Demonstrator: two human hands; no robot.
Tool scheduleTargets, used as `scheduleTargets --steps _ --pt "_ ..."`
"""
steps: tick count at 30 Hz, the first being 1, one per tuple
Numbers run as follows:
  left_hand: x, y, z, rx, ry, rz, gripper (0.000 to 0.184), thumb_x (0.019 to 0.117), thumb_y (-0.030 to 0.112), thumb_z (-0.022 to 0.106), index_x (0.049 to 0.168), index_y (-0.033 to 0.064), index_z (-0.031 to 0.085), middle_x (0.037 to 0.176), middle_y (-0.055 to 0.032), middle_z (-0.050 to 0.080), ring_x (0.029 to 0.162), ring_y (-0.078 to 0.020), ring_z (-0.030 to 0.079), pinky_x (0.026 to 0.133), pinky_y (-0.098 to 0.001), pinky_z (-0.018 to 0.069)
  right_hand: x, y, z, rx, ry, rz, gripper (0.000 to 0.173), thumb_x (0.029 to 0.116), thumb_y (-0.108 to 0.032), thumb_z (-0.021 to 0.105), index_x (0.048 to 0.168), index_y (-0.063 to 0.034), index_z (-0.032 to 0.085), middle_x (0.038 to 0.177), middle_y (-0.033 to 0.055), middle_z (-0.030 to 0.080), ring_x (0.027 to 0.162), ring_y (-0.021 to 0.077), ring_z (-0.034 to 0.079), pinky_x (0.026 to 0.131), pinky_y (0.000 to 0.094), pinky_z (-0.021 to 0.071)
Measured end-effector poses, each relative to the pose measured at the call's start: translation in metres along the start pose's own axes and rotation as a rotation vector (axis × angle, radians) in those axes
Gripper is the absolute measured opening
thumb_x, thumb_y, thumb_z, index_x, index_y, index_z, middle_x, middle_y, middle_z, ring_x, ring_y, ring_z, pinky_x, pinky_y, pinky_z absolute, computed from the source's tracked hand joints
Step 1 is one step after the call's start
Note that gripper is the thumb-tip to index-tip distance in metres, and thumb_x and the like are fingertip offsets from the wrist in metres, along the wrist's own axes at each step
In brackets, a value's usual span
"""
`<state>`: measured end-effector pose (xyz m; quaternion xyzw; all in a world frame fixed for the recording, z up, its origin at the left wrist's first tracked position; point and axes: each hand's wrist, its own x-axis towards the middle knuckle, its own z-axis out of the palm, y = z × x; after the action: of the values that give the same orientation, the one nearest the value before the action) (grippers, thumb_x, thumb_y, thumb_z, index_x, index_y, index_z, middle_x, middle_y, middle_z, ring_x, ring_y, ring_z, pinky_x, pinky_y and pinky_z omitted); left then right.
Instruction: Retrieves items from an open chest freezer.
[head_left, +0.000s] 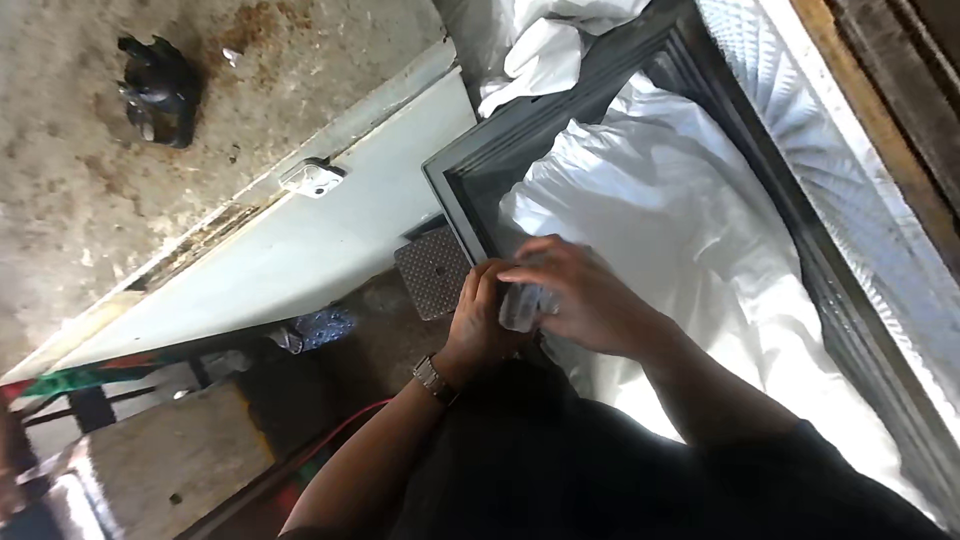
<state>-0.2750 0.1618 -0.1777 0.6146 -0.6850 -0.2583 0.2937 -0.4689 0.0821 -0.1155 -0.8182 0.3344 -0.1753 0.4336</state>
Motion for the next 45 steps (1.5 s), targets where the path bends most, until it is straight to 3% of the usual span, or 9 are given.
scheduleTargets --steps 8,10,13,15,19,24,28,39,45 --pt "0.0 -0.002 0.002 0.06 -0.031 0.002 0.085 0.0713 0.04 0.088 0.138 -0.0007 0.054 0.137 -0.0232 0.055 0.129 -0.034 0.054 0.108 -0.0483 0.0471 0.002 -0.011 -0.011 0.06 -0.108 -0.254 0.035 0.0899 -0.019 0.077 0.125 -0.0193 0.073 0.154 0.0099 0.048 0.148 0.0261 0.039 0.12 0.0442 0.039" --pt "-0.001 -0.001 0.001 0.042 -0.021 -0.026 0.091 0.0685 0.043 0.091 0.139 0.002 0.052 0.14 -0.0209 0.054 0.13 -0.0311 0.055 0.107 -0.0469 0.0501 0.012 0.004 -0.022 0.223 0.019 -0.244 0.029 0.0962 -0.016 0.067 0.124 -0.0096 0.073 0.149 0.012 0.055 0.142 0.0224 0.048 0.117 0.0404 0.0442" --pt "-0.007 -0.009 0.001 -0.027 0.021 0.014 0.096 0.0657 0.039 0.095 0.143 0.0072 0.048 0.143 -0.0153 0.053 0.132 -0.0245 0.054 0.108 -0.042 0.0514 0.028 0.062 -0.022 0.294 0.132 0.097 0.025 0.1004 -0.005 0.05 0.117 -0.0039 0.069 0.126 0.0077 0.069 0.118 0.0145 0.065 0.102 0.0364 0.0555" --pt "-0.011 -0.018 0.0 -0.083 0.026 0.049 0.097 0.0663 0.036 0.095 0.144 0.0062 0.045 0.145 -0.0151 0.053 0.134 -0.0237 0.054 0.111 -0.0421 0.0499 0.035 0.107 0.007 0.147 -0.099 0.409 0.025 0.1003 -0.004 0.052 0.114 -0.0046 0.073 0.113 0.0136 0.073 0.104 0.0274 0.07 0.094 0.0521 0.056" --pt "-0.014 -0.02 0.0 -0.133 0.007 0.037 0.1 0.0684 0.034 0.095 0.148 0.0061 0.04 0.151 -0.0134 0.051 0.136 -0.022 0.054 0.113 -0.0415 0.0486 0.027 0.178 0.097 -0.28 -0.411 0.412 0.061 0.0814 -0.006 0.08 0.14 -0.0097 0.062 0.149 0.0272 0.049 0.14 0.0482 0.043 0.112 0.0674 0.0378" --pt "-0.012 -0.02 0.001 -0.139 0.016 0.05 0.099 0.0685 0.034 0.095 0.147 0.0056 0.041 0.146 -0.0143 0.055 0.135 -0.0234 0.055 0.113 -0.0421 0.0483 0.043 0.205 0.124 -0.289 -0.177 0.241 0.061 0.0846 -0.005 0.075 0.143 -0.0091 0.059 0.153 0.0272 0.045 0.143 0.0449 0.043 0.116 0.0603 0.0374" --pt "-0.01 -0.016 0.002 -0.165 -0.005 0.038 0.099 0.0677 0.03 0.095 0.146 0.0053 0.04 0.147 -0.0143 0.053 0.135 -0.023 0.054 0.113 -0.0418 0.0481 0.071 0.21 0.129 -0.357 -0.444 0.238 0.075 0.0785 -0.019 0.085 0.148 -0.0196 0.056 0.165 0.0208 0.03 0.15 0.0466 0.031 0.117 0.0668 0.0335" --pt "-0.014 -0.015 0.002 -0.109 0.01 0.006 0.101 0.0676 0.035 0.096 0.147 0.0063 0.041 0.149 -0.0132 0.052 0.138 -0.0222 0.051 0.115 -0.0416 0.0461 0.051 0.203 0.116 -0.497 -0.644 -0.023 0.049 0.0764 -0.024 0.088 0.122 -0.0137 0.073 0.134 0.0201 0.061 0.122 0.0422 0.058 0.099 0.0621 0.0488" --pt "-0.017 -0.017 0.005 -0.02 0.019 0.148 0.096 0.0674 0.042 0.094 0.142 0.003 0.047 0.144 -0.0167 0.057 0.135 -0.0271 0.055 0.113 -0.0442 0.0478 0.031 0.2 0.095 -0.304 -0.497 0.225 0.034 0.0914 -0.018 0.075 0.125 -0.0111 0.071 0.129 0.0191 0.065 0.114 0.0407 0.065 0.093 0.0632 0.0537"
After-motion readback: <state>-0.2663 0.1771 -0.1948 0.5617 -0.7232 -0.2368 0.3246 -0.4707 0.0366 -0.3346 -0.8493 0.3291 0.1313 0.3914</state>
